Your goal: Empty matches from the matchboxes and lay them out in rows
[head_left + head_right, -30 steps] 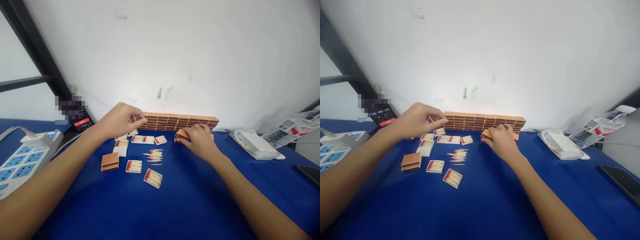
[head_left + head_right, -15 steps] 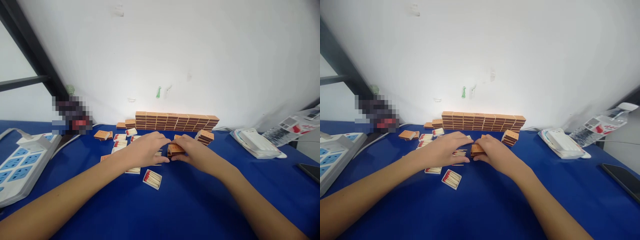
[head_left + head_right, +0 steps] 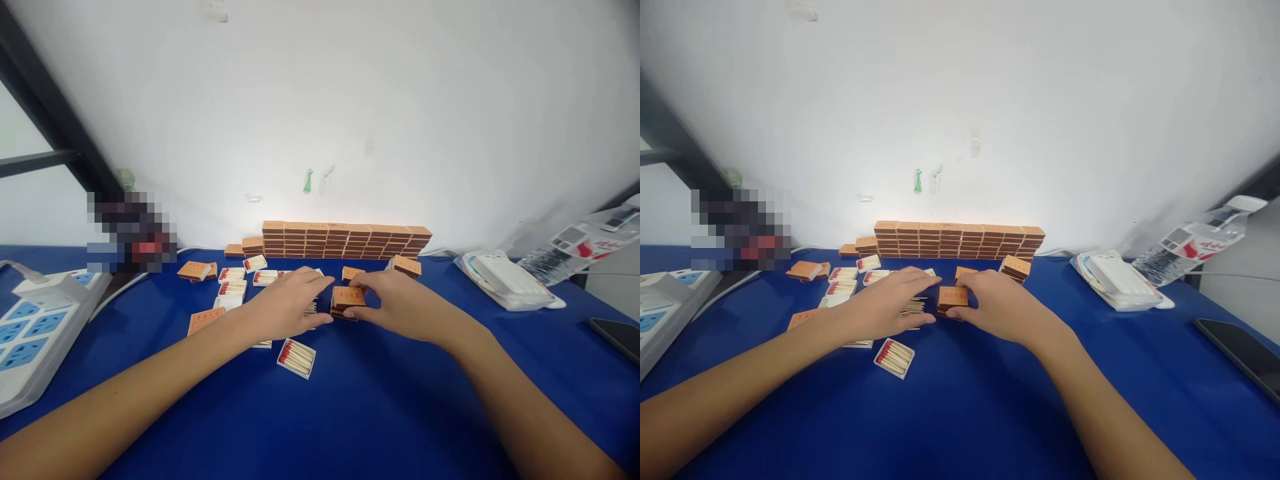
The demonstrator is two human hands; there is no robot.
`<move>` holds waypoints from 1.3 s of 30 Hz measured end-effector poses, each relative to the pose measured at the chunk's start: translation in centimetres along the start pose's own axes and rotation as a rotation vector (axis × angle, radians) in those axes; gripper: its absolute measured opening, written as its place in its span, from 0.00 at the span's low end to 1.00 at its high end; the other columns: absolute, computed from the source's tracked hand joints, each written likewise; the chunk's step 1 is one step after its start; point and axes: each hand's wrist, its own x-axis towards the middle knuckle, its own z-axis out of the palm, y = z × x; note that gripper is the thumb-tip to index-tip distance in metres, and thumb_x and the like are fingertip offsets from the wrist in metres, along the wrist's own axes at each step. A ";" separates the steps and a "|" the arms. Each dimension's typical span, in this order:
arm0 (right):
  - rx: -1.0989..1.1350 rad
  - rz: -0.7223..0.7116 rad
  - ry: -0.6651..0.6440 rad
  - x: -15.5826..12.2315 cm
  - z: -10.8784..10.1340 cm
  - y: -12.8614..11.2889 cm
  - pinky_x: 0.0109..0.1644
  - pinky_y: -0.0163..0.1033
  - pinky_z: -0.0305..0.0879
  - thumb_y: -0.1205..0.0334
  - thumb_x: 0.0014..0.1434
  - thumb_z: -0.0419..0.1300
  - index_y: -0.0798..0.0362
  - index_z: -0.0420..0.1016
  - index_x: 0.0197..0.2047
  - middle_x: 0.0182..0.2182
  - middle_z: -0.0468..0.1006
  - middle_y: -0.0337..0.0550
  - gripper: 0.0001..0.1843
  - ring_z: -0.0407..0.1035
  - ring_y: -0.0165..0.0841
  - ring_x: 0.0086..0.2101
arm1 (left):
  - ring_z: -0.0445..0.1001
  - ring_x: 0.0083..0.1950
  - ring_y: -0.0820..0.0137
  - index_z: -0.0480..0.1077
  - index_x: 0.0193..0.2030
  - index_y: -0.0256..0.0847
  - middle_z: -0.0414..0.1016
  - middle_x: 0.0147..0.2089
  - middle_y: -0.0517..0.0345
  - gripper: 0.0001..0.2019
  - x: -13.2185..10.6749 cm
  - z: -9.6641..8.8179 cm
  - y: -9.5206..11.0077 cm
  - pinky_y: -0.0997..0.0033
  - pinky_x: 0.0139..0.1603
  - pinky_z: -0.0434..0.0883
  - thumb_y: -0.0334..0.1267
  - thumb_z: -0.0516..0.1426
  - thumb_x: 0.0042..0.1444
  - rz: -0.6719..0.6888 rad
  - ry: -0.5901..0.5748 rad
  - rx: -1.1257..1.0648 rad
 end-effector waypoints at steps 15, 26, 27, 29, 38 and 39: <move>-0.056 -0.008 -0.017 0.3 0.7 -0.2 0.33 0.41 0.59 0.54 0.61 0.73 0.49 0.73 0.35 0.36 0.83 0.42 0.14 0.76 0.40 0.35 | 0.70 0.71 0.49 0.64 0.74 0.41 0.72 0.70 0.39 0.34 1.0 -0.9 0.9 0.51 0.65 0.72 0.47 0.66 0.64 0.010 -0.023 0.052; -0.013 0.015 -0.071 0.3 0.4 0.1 0.35 0.41 0.65 0.58 0.59 0.72 0.48 0.78 0.37 0.38 0.84 0.44 0.08 0.78 0.42 0.36 | 0.82 0.36 0.54 0.78 0.40 0.41 0.82 0.38 0.45 0.11 6.5 -1.1 4.6 0.58 0.33 0.68 0.42 0.71 0.56 -0.069 -0.333 0.261; -0.022 0.024 -0.076 0.2 0.3 0.1 0.36 0.42 0.66 0.58 0.58 0.73 0.48 0.79 0.38 0.38 0.84 0.45 0.09 0.78 0.43 0.36 | 0.82 0.37 0.54 0.78 0.40 0.41 0.82 0.38 0.45 0.10 6.6 -0.9 4.7 0.58 0.33 0.68 0.41 0.71 0.56 -0.069 -0.320 0.247; -0.016 0.025 -0.081 0.0 0.0 0.2 0.37 0.42 0.67 0.58 0.55 0.76 0.48 0.79 0.42 0.40 0.85 0.44 0.14 0.78 0.43 0.37 | 0.82 0.37 0.54 0.78 0.41 0.41 0.82 0.38 0.45 0.10 6.6 -1.1 4.6 0.58 0.33 0.69 0.39 0.71 0.55 -0.060 -0.289 0.211; 0.047 0.018 0.109 -0.4 -0.9 1.7 0.47 0.46 0.74 0.46 0.64 0.68 0.47 0.71 0.69 0.48 0.85 0.50 0.34 0.80 0.48 0.47 | 0.79 0.36 0.60 0.78 0.38 0.44 0.83 0.38 0.54 0.13 1.4 -13.1 -4.0 0.64 0.34 0.67 0.45 0.69 0.47 -0.303 -0.026 0.269; 0.041 0.017 0.100 -0.2 -0.6 1.7 0.47 0.46 0.74 0.48 0.65 0.67 0.48 0.73 0.67 0.47 0.85 0.50 0.30 0.80 0.47 0.47 | 0.79 0.37 0.58 0.78 0.40 0.45 0.84 0.39 0.54 0.16 0.4 -14.3 -6.0 0.64 0.36 0.67 0.47 0.70 0.45 -0.374 -0.009 0.273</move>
